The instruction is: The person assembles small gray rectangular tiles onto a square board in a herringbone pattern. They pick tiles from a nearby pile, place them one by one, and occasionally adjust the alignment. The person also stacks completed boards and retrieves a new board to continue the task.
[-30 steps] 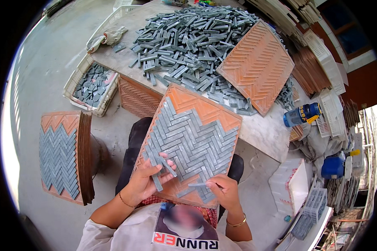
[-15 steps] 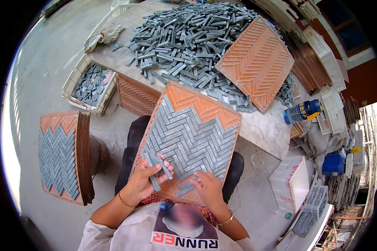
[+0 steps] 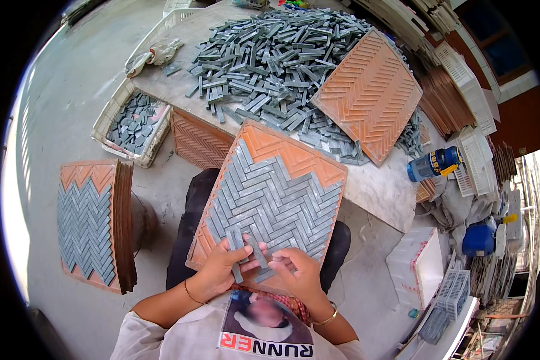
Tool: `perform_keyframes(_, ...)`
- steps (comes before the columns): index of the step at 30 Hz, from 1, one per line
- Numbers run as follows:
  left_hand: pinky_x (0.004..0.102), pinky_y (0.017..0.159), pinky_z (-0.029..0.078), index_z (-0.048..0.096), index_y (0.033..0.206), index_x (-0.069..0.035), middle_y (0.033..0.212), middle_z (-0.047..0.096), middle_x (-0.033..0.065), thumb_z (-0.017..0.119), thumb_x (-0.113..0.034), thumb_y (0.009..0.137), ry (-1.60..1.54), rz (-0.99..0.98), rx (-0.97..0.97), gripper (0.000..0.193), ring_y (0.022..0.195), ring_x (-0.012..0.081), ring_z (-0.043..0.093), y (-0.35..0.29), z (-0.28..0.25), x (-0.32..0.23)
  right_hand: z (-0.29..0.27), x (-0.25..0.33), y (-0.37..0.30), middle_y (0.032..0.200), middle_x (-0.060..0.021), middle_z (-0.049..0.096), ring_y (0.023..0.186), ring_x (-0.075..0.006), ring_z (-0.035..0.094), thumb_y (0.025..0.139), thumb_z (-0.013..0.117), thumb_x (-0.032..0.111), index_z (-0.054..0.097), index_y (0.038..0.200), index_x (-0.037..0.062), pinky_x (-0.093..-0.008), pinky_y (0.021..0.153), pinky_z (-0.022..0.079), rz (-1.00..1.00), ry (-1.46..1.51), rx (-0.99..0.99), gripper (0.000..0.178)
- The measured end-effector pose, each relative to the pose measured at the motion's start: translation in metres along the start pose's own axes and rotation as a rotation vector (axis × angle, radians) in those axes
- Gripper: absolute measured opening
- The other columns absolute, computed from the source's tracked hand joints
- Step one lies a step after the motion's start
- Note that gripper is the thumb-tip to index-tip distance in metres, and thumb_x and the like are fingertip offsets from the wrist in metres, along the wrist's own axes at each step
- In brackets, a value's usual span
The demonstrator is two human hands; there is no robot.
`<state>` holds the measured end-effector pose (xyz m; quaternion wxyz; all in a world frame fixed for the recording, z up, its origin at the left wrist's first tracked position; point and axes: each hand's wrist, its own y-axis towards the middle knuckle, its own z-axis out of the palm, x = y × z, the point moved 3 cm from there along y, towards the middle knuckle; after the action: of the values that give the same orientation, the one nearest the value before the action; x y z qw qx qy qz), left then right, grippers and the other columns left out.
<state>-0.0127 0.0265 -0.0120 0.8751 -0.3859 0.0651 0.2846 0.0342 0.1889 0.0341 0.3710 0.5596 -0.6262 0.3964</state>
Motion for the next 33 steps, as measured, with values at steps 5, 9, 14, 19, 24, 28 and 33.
perform_keyframes(5, 0.0339, 0.089, 0.053, 0.052, 0.111, -0.009, 0.11, 0.059, 0.0084, 0.057, -0.006, 0.091, -0.032, -0.025, 0.115, 0.021, 0.104, 0.0193, 0.059, -0.001, 0.008, 0.004, 0.007, -0.006, 0.0, 0.091, -0.0066, 0.063, 0.075, -0.0082, 0.058, 0.079, 0.073, 0.005, 0.061, 0.106, 0.0003, -0.0217, 0.064, 0.048, 0.083, 0.168, -0.025, 0.03)
perform_keyframes(9, 0.0363, 0.094, 0.05, 0.048, 0.122, -0.004, 0.124, 0.055, 0.0162, 0.054, -0.011, 0.093, 0.015, 0.017, 0.131, 0.03, 0.111, 0.0232, 0.057, -0.005, 0.007, -0.008, -0.002, -0.038, -0.006, 0.09, -0.0034, 0.061, 0.077, -0.0064, 0.055, 0.08, 0.071, 0.003, 0.062, 0.105, -0.0003, -0.0205, 0.064, 0.046, 0.207, 0.402, -0.018, 0.027)
perform_keyframes(14, 0.0434, 0.104, 0.041, 0.041, 0.134, -0.002, 0.136, 0.045, 0.0184, 0.049, -0.029, 0.096, -0.125, -0.053, 0.304, 0.047, 0.123, 0.0272, 0.048, -0.003, 0.001, -0.014, -0.026, -0.024, -0.003, 0.089, -0.0043, 0.06, 0.078, -0.0077, 0.056, 0.083, 0.066, 0.001, 0.063, 0.101, -0.0012, -0.021, 0.065, 0.046, 0.191, 0.43, -0.058, 0.019)
perform_keyframes(19, 0.0495, 0.107, 0.035, 0.038, 0.139, -0.006, 0.142, 0.037, 0.0151, 0.047, -0.044, 0.095, -0.282, -0.133, 0.424, 0.059, 0.133, 0.0292, 0.035, -0.004, 0.017, -0.006, -0.005, 0.014, 0.0, 0.094, -0.0118, 0.062, 0.083, -0.0192, 0.063, 0.079, 0.068, 0.001, 0.063, 0.099, -0.0003, -0.0297, 0.067, 0.05, -0.095, -0.073, -0.116, 0.021)
perform_keyframes(24, 0.049, 0.106, 0.034, 0.039, 0.14, -0.01, 0.142, 0.038, 0.0113, 0.042, -0.053, 0.094, -0.202, -0.132, 0.474, 0.063, 0.126, 0.0267, 0.042, -0.003, 0.016, -0.002, 0.005, 0.029, 0.007, 0.09, -0.0121, 0.059, 0.076, -0.0241, 0.061, 0.073, 0.072, 0.004, 0.065, 0.097, 0.0018, -0.0299, 0.065, 0.049, -0.206, -0.27, -0.099, 0.025)
perform_keyframes(28, 0.0468, 0.107, 0.034, 0.039, 0.14, -0.008, 0.143, 0.038, 0.0092, 0.041, -0.055, 0.094, -0.09, -0.125, 0.482, 0.065, 0.127, 0.0255, 0.042, -0.005, 0.019, 0.001, 0.01, 0.026, 0.013, 0.089, -0.01, 0.057, 0.079, -0.0226, 0.06, 0.078, 0.069, 0.005, 0.061, 0.095, -0.0008, -0.0322, 0.063, 0.047, -0.041, -0.25, 0.03, 0.02)
perform_keyframes(33, 0.0455, 0.108, 0.033, 0.038, 0.139, -0.004, 0.142, 0.039, 0.0115, 0.04, -0.048, 0.096, -0.15, -0.119, 0.414, 0.062, 0.128, 0.024, 0.041, 0.0, 0.015, 0.003, 0.007, -0.005, 0.005, 0.097, -0.0081, 0.062, 0.079, -0.0131, 0.058, 0.082, 0.066, 0.003, 0.055, 0.1, -0.0052, -0.0271, 0.065, 0.048, 0.102, 0.513, -0.024, 0.022)
